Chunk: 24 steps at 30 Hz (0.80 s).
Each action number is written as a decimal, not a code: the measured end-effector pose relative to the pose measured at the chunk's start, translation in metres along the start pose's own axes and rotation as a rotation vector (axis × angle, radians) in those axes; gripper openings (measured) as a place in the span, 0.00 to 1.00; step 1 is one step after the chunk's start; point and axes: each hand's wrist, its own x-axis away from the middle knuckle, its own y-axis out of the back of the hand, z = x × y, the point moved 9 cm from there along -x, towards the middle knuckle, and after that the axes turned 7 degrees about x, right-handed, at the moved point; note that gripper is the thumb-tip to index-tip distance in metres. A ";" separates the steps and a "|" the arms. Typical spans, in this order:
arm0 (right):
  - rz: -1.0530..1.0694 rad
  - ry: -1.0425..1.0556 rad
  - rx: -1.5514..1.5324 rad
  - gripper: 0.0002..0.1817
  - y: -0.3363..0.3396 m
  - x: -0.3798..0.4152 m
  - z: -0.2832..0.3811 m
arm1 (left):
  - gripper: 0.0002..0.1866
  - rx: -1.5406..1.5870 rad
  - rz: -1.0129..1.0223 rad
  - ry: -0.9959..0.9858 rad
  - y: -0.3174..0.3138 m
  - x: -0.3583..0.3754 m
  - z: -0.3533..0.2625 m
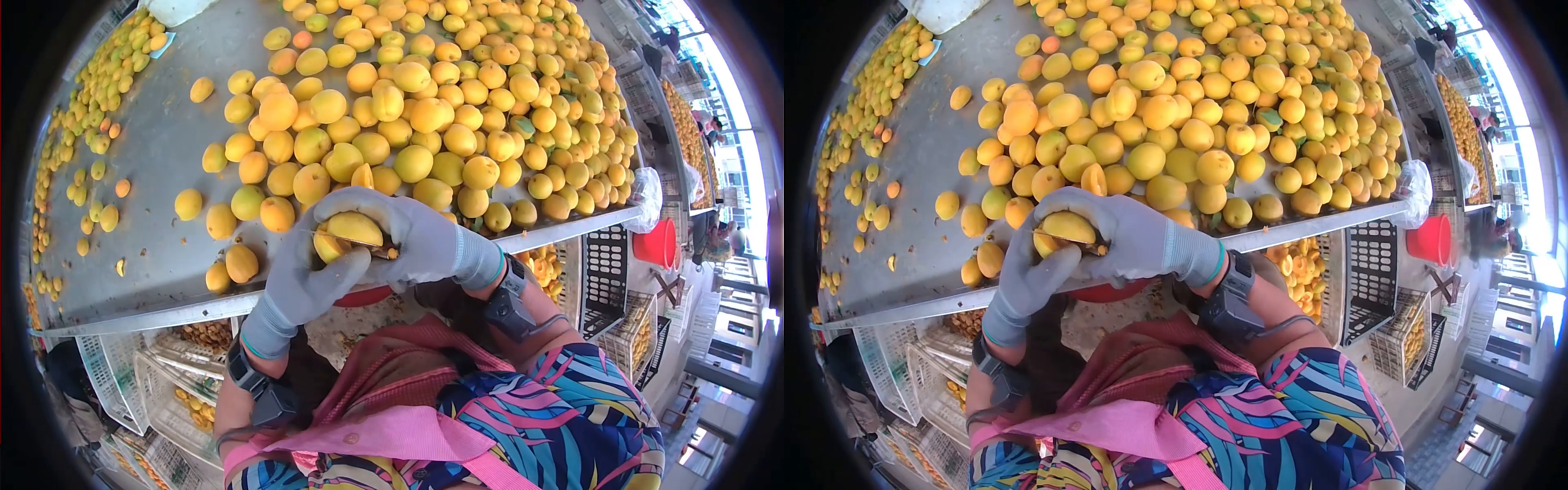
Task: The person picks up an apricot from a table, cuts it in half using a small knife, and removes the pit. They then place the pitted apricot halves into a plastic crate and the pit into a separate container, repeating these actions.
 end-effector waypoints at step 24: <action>-0.098 -0.050 0.121 0.30 0.012 -0.002 -0.008 | 0.22 -0.387 -0.080 -0.163 0.005 -0.007 -0.006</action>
